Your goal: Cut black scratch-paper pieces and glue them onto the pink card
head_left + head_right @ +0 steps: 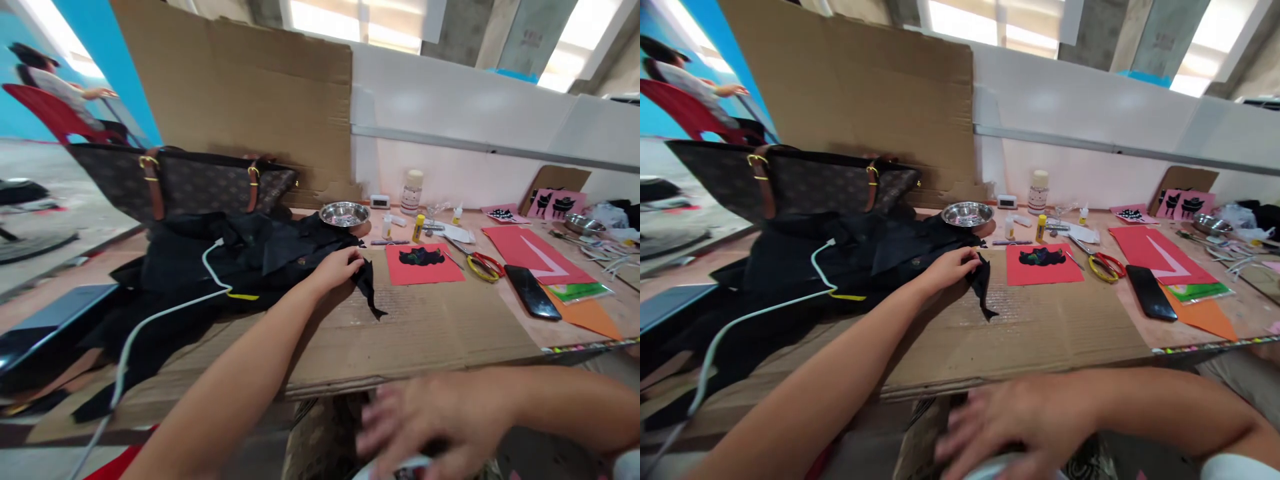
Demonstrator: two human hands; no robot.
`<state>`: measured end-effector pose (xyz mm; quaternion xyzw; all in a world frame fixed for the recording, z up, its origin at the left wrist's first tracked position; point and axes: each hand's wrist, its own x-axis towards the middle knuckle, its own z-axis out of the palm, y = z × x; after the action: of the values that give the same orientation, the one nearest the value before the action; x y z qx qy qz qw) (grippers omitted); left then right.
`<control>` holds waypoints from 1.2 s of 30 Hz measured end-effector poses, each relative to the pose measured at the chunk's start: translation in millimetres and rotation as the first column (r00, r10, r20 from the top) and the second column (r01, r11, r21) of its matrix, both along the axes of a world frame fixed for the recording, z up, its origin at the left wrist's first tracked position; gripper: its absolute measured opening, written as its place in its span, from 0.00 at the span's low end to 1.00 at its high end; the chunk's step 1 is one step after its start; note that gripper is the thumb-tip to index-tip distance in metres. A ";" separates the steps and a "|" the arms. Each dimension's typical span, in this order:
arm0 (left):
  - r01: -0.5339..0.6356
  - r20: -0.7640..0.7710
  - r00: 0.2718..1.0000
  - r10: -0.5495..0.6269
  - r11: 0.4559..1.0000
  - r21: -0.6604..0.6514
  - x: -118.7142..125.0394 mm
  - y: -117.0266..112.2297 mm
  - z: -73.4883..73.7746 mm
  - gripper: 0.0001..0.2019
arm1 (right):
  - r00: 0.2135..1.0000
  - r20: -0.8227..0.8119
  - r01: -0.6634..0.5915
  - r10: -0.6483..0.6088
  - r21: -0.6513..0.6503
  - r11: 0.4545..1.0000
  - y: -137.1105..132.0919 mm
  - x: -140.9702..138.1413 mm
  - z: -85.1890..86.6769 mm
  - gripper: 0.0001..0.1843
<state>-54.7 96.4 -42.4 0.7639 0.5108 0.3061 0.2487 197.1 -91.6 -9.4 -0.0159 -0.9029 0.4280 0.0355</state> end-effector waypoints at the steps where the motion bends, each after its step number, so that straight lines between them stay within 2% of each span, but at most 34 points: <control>1: -0.007 0.000 1.000 0.007 1.000 0.006 0.4 -0.9 1.1 0.08 | 0.994 0.015 0.106 -0.107 0.055 0.993 -3.9 -1.5 4.3 0.28; 2: -0.017 0.002 1.000 0.017 1.000 0.013 0.6 -2.0 2.5 0.08 | 0.985 0.036 0.162 -0.167 0.095 0.982 -7.1 -2.2 9.0 0.28; 3: -0.029 0.005 1.000 0.029 0.999 0.021 0.5 -3.3 4.4 0.08 | 0.983 0.071 0.161 -0.168 0.093 0.983 -9.8 -2.1 13.9 0.27; 6: -0.079 0.033 0.996 0.077 0.995 0.056 -1.3 -7.5 12.4 0.09 | 0.985 0.156 0.078 -0.067 -0.065 0.995 -13.8 1.9 26.1 0.20; 7: -0.099 0.048 0.994 0.096 0.993 0.070 -2.1 -8.7 15.4 0.10 | 0.980 0.162 0.130 -0.113 -0.096 0.987 -12.4 3.9 29.2 0.18; 9: -0.133 0.080 0.989 0.126 0.987 0.089 -3.4 -10.7 20.5 0.11 | 0.926 0.145 0.358 -0.348 -0.043 0.933 -1.4 7.3 34.1 0.17; 10: -0.145 0.096 0.986 0.136 0.985 0.092 -3.7 -11.3 22.2 0.11 | 0.869 0.116 0.483 -0.481 0.016 0.876 9.4 8.2 35.9 0.17; 12: -0.156 0.125 0.982 0.145 0.984 0.082 -3.7 -12.0 23.9 0.12 | 0.691 0.037 0.710 -0.722 0.154 0.687 42.4 8.0 38.0 0.16; 14: -0.150 0.153 0.979 0.139 0.986 0.066 -3.1 -12.1 23.7 0.12 | 0.528 -0.044 0.832 -0.848 0.226 0.507 87.2 4.7 37.5 0.12; 15: -0.141 0.168 0.977 0.130 0.988 0.059 -2.7 -12.0 23.3 0.11 | 0.464 -0.077 0.868 -0.883 0.237 0.436 111.7 2.1 35.9 0.08; 16: -0.128 0.184 0.976 0.117 0.990 0.051 -2.4 -11.8 22.8 0.11 | 0.384 -0.120 0.909 -0.915 0.223 0.352 136.2 -1.1 33.4 0.10; 19: -0.073 0.235 0.970 0.066 0.997 0.023 -1.6 -11.1 21.1 0.10 | 0.259 -0.146 0.950 -0.955 0.217 0.224 201.1 -12.0 21.0 0.31; 22: -0.021 0.285 0.958 0.021 1.000 -0.005 -0.2 -11.3 19.2 0.11 | 0.165 -0.157 0.965 -0.974 0.228 0.127 245.8 -23.0 7.3 0.38; 25: 0.020 0.318 0.948 -0.012 1.000 -0.023 1.3 -12.8 17.1 0.11 | 0.112 -0.155 0.972 -0.982 0.225 0.075 273.0 -34.1 -2.2 0.34; 28: 0.036 0.320 0.947 -0.026 0.999 -0.026 1.1 -13.7 15.0 0.11 | 0.104 -0.190 0.977 -0.976 0.205 0.064 285.1 -44.6 -9.3 0.29; 32: 0.022 0.290 0.957 -0.013 0.999 -0.028 -1.2 -12.1 14.3 0.10 | 0.130 -0.297 0.980 -0.946 0.182 0.078 273.9 -45.2 -19.7 0.32; 36: 0.022 0.253 0.968 -0.012 0.999 -0.035 -0.9 -11.4 16.4 0.09 | 0.148 -0.419 0.982 -0.896 0.169 0.083 253.4 -17.2 -20.5 0.35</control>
<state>-55.6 85.0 -26.0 0.7184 0.4740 0.3889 0.3285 179.9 161.8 -29.9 -0.5416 -0.7329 0.1029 0.3988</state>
